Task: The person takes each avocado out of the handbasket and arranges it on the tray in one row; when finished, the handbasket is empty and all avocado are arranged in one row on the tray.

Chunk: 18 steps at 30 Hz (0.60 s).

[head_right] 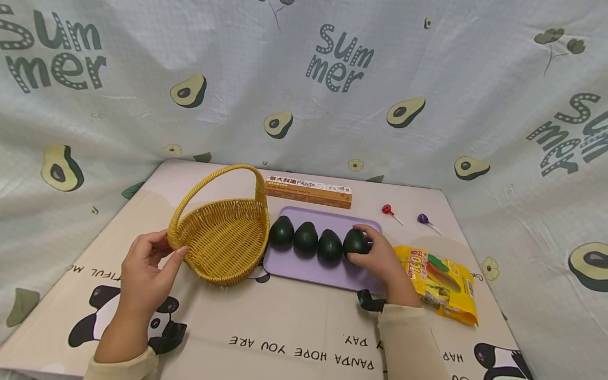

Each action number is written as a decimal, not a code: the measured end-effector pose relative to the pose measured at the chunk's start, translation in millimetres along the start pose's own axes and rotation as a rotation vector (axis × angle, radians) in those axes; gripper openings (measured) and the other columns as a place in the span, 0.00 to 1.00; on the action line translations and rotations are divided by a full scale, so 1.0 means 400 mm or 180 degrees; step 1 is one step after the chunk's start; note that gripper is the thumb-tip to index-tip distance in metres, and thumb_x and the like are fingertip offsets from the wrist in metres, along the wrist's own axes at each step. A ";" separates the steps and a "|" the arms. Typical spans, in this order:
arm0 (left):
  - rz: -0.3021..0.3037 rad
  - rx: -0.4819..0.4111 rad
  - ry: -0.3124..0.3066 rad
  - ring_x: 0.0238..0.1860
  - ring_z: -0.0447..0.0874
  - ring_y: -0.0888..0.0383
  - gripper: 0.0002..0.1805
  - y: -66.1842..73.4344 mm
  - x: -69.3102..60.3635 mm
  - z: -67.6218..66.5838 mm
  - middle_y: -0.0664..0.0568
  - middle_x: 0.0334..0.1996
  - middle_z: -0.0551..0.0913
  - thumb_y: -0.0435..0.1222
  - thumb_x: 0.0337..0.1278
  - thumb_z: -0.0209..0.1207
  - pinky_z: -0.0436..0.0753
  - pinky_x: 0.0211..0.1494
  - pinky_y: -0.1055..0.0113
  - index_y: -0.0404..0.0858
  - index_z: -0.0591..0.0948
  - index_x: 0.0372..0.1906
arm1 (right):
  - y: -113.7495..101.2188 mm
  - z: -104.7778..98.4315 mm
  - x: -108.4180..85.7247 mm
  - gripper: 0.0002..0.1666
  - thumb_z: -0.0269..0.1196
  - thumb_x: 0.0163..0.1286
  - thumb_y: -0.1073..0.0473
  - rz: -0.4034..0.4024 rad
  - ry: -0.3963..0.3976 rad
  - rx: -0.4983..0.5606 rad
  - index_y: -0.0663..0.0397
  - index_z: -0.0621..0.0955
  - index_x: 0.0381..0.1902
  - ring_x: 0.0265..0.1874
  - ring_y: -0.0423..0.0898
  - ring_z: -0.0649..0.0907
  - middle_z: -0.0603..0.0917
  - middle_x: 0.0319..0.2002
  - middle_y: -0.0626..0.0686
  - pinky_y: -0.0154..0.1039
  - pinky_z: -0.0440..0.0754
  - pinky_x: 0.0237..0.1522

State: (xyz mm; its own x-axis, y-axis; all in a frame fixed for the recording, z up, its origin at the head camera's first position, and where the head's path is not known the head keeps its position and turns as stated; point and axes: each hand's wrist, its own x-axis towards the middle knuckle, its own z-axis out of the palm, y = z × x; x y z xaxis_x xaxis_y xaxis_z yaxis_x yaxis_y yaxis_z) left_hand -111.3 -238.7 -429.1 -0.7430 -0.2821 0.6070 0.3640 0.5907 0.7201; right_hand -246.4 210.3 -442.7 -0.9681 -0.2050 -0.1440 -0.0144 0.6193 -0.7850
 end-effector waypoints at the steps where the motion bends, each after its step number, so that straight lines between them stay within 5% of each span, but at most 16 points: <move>1: -0.0010 0.0003 -0.0005 0.49 0.78 0.73 0.24 0.000 0.001 0.000 0.43 0.47 0.79 0.23 0.54 0.70 0.77 0.56 0.88 0.28 0.77 0.57 | 0.002 0.000 0.000 0.49 0.75 0.60 0.53 0.0003 0.0004 -0.0025 0.44 0.66 0.76 0.65 0.67 0.72 0.68 0.71 0.68 0.68 0.75 0.66; 18: -0.0018 0.0040 -0.0008 0.48 0.78 0.73 0.24 0.001 0.001 0.001 0.43 0.48 0.78 0.22 0.54 0.70 0.77 0.56 0.88 0.28 0.77 0.57 | 0.025 0.012 0.001 0.49 0.74 0.62 0.52 0.0032 0.0060 -0.0189 0.49 0.65 0.77 0.66 0.67 0.75 0.72 0.71 0.69 0.68 0.70 0.71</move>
State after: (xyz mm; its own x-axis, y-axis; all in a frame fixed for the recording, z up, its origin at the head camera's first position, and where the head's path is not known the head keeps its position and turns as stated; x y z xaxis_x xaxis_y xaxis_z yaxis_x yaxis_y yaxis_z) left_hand -111.6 -238.4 -428.6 -0.7464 -0.2835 0.6020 0.3527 0.5986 0.7192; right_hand -245.6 212.8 -453.4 -0.9728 -0.1844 -0.1399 -0.0187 0.6654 -0.7463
